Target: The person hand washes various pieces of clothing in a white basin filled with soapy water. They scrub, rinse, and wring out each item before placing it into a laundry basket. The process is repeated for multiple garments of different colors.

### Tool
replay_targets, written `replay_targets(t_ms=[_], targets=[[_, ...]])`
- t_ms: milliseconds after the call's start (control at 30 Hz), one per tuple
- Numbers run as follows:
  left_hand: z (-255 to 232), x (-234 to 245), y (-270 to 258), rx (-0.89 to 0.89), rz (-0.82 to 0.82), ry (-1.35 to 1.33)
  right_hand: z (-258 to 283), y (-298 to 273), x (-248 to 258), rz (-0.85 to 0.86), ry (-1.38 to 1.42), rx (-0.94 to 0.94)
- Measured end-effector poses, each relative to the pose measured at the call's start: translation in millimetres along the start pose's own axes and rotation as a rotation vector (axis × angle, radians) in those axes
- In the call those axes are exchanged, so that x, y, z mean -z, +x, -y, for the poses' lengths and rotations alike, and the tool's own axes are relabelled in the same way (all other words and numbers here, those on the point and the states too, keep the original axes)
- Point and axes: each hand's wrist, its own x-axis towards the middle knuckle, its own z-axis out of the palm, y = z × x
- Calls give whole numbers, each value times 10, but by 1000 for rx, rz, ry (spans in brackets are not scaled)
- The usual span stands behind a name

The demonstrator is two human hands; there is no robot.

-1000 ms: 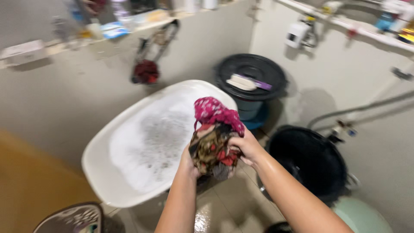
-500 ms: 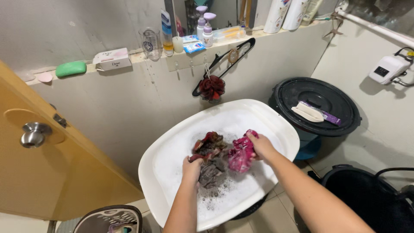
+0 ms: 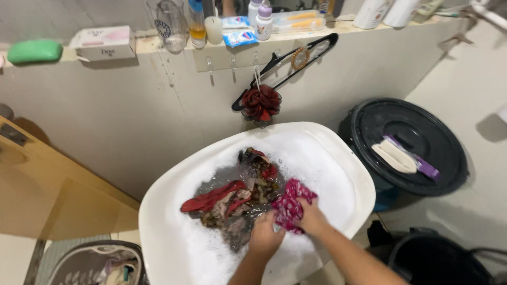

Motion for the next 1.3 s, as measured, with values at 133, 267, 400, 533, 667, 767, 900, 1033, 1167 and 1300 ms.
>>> replay_targets(t_ms=[133, 267, 400, 533, 667, 767, 900, 1033, 1167, 1300], targets=[[99, -567, 104, 162, 15, 34, -279, 228, -507, 152, -216, -13], [104, -817, 286, 682, 124, -229, -319, 631, -852, 362, -133, 15], [78, -876, 438, 802, 64, -437, -236, 810, -565, 542, 79, -22], [151, -864, 473, 841, 105, -640, -113, 810, 408, 580, 631, -100], [370, -582, 585, 687, -184, -332, -47, 861, 1534, 471, 1188, 135], [484, -107, 576, 429, -530, -140, -44, 869, 2256, 255, 1054, 414], [331, 452, 485, 435, -657, -636, -126, 882, 2670, 111, 803, 445], [-7, 629, 363, 516, -699, -625, -166, 1049, 2372, -82, 148, 364], [-245, 477, 217, 604, -666, -12, -230, 1224, 1357, 26, -307, 352], [-388, 164, 106, 661, -405, 165, -416, 1160, -199, 281, -507, 447]])
